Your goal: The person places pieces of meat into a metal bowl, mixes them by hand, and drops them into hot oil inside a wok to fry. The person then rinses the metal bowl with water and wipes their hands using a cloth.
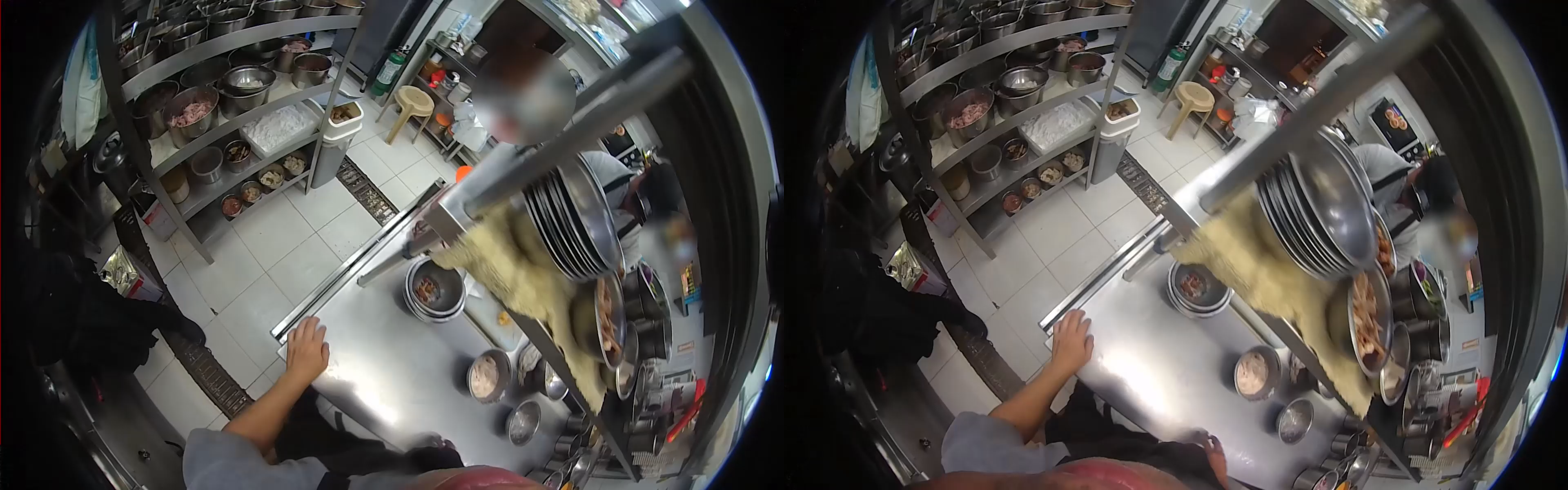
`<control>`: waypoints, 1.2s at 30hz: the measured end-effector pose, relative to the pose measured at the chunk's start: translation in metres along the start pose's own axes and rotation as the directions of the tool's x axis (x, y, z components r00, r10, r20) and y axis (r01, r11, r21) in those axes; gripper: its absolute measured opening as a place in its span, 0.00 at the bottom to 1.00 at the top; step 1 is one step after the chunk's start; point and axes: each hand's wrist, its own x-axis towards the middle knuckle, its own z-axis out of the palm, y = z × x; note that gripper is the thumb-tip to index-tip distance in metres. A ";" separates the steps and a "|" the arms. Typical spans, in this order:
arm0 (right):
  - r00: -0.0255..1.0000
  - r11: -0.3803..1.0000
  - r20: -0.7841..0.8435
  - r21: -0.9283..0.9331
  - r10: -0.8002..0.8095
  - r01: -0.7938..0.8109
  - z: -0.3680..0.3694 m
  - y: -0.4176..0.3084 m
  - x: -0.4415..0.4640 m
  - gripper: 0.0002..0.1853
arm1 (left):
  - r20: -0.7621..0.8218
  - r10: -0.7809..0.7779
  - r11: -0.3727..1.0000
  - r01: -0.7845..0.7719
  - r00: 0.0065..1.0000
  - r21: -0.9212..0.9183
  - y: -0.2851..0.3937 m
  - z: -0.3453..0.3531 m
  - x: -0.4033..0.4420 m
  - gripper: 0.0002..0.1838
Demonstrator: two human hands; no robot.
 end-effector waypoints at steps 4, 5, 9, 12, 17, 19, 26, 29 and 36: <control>0.923 0.952 -0.298 -0.256 -0.243 0.168 0.046 -0.023 0.074 0.23 | -0.092 0.030 0.997 -0.036 0.995 -0.063 -0.001 0.001 -0.002 0.17; 0.924 0.952 -0.298 -0.256 -0.240 0.165 0.045 -0.025 0.079 0.23 | -0.090 0.031 0.997 -0.037 0.996 -0.064 -0.001 0.002 -0.003 0.17; 0.899 0.725 -0.129 -0.643 -0.419 0.246 0.034 -0.030 0.099 0.23 | -0.085 0.004 0.999 -0.008 0.996 -0.046 -0.002 0.004 0.001 0.15; 0.835 0.142 0.108 -0.966 -0.540 0.217 0.029 -0.012 0.111 0.20 | -0.059 -0.015 0.998 0.011 0.998 -0.063 -0.002 0.002 0.004 0.13; 0.757 -0.116 0.118 -0.992 -0.642 0.056 0.027 -0.008 0.122 0.15 | -0.014 -0.017 0.999 0.016 1.000 -0.046 -0.002 0.003 0.006 0.12; 0.697 -0.221 0.146 -0.975 -0.702 -0.018 0.018 -0.027 0.123 0.14 | -0.003 -0.038 0.999 0.038 0.999 -0.030 -0.001 0.002 0.007 0.11; 0.767 0.002 0.042 -0.998 -0.640 0.056 0.040 0.005 0.123 0.14 | 0.027 -0.019 0.999 0.020 0.999 -0.049 -0.001 -0.001 0.009 0.12; 0.765 0.031 0.027 -0.998 -0.644 0.061 0.042 0.004 0.120 0.14 | 0.030 -0.019 0.998 0.021 0.999 -0.059 -0.001 0.000 0.008 0.12; 0.791 0.047 0.074 -0.991 -0.607 0.129 0.038 0.003 0.118 0.15 | 0.026 -0.027 0.997 0.029 0.999 -0.071 -0.002 0.002 0.007 0.12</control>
